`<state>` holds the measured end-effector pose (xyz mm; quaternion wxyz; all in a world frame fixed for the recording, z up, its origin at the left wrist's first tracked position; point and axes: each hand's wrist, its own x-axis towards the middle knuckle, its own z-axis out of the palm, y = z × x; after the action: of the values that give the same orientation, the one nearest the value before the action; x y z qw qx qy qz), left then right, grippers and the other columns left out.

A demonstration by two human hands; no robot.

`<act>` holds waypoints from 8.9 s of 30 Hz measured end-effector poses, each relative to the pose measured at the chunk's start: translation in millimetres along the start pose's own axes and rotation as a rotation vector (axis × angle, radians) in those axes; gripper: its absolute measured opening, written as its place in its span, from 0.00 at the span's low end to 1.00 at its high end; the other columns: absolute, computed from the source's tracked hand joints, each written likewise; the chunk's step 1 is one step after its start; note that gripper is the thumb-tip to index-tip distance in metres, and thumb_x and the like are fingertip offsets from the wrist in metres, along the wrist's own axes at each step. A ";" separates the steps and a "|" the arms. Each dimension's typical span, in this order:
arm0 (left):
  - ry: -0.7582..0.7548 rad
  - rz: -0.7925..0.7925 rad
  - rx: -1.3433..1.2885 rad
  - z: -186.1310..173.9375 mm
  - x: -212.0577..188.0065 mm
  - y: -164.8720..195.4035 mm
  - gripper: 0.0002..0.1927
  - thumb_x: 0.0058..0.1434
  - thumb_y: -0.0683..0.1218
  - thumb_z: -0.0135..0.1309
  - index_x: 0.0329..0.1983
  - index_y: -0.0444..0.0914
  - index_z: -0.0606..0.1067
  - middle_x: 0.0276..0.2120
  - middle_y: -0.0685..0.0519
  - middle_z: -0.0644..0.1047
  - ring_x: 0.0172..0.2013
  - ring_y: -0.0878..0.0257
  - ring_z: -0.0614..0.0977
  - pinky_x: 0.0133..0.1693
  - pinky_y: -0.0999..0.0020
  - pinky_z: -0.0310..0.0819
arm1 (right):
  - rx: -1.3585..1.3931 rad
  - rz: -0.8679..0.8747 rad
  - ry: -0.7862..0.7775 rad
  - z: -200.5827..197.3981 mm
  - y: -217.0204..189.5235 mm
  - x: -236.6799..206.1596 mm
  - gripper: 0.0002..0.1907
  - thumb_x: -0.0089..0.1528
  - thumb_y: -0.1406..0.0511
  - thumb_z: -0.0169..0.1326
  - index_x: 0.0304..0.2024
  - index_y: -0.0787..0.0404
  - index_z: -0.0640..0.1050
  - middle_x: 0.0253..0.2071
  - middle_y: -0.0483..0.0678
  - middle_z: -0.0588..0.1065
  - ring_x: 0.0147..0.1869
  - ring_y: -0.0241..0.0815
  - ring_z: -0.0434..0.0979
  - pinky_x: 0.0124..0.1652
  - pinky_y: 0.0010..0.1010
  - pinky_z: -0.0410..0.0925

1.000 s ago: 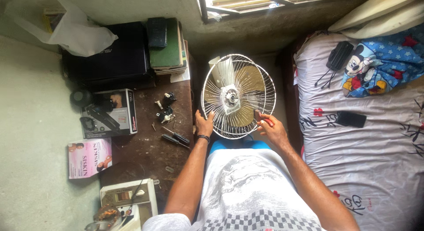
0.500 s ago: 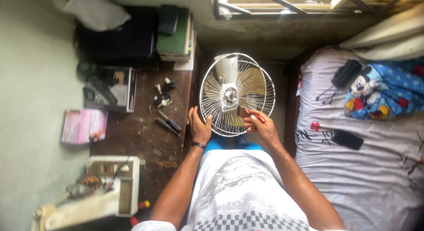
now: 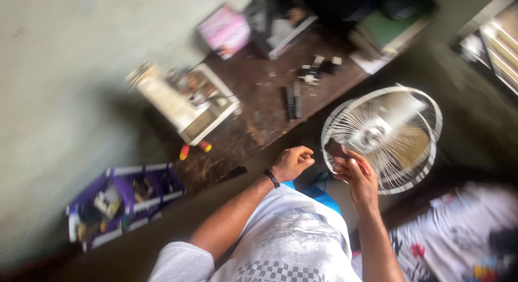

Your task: The person disassembles a table fan by removing the front grille and then uses a screwdriver to loosen and remove the motor housing. They continue to manipulate the motor and internal components on a workbench.

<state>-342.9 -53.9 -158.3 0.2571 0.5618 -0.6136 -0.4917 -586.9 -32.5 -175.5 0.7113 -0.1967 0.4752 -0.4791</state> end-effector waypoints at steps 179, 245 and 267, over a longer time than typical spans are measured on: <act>0.259 0.505 -0.272 -372.3 -55.5 -55.2 0.13 0.64 0.46 0.64 0.46 0.38 0.74 0.35 0.58 0.79 0.36 0.72 0.79 0.37 0.72 0.77 | -0.814 -0.612 -0.314 432.6 -29.9 67.8 0.09 0.69 0.65 0.52 0.38 0.66 0.78 0.28 0.50 0.80 0.29 0.35 0.79 0.29 0.27 0.72; 0.426 0.368 -0.118 -390.4 -47.3 -87.9 0.19 0.59 0.43 0.66 0.51 0.36 0.73 0.41 0.53 0.83 0.41 0.65 0.85 0.43 0.68 0.82 | -0.980 -0.300 -0.381 372.8 18.1 60.6 0.09 0.67 0.66 0.52 0.42 0.66 0.78 0.37 0.51 0.82 0.38 0.38 0.82 0.38 0.30 0.77; 0.903 0.050 0.344 -249.0 -30.8 -119.9 0.55 0.59 0.50 0.64 0.74 0.25 0.41 0.70 0.20 0.53 0.70 0.32 0.57 0.69 0.48 0.49 | -0.785 -0.244 -0.194 270.3 39.3 84.4 0.11 0.68 0.64 0.55 0.46 0.67 0.79 0.31 0.49 0.81 0.36 0.35 0.82 0.38 0.26 0.74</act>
<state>-67.1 -89.5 -162.3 0.4128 0.7385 -0.5264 -0.0839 -326.3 -135.0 -118.3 0.5619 -0.5516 0.5258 -0.3216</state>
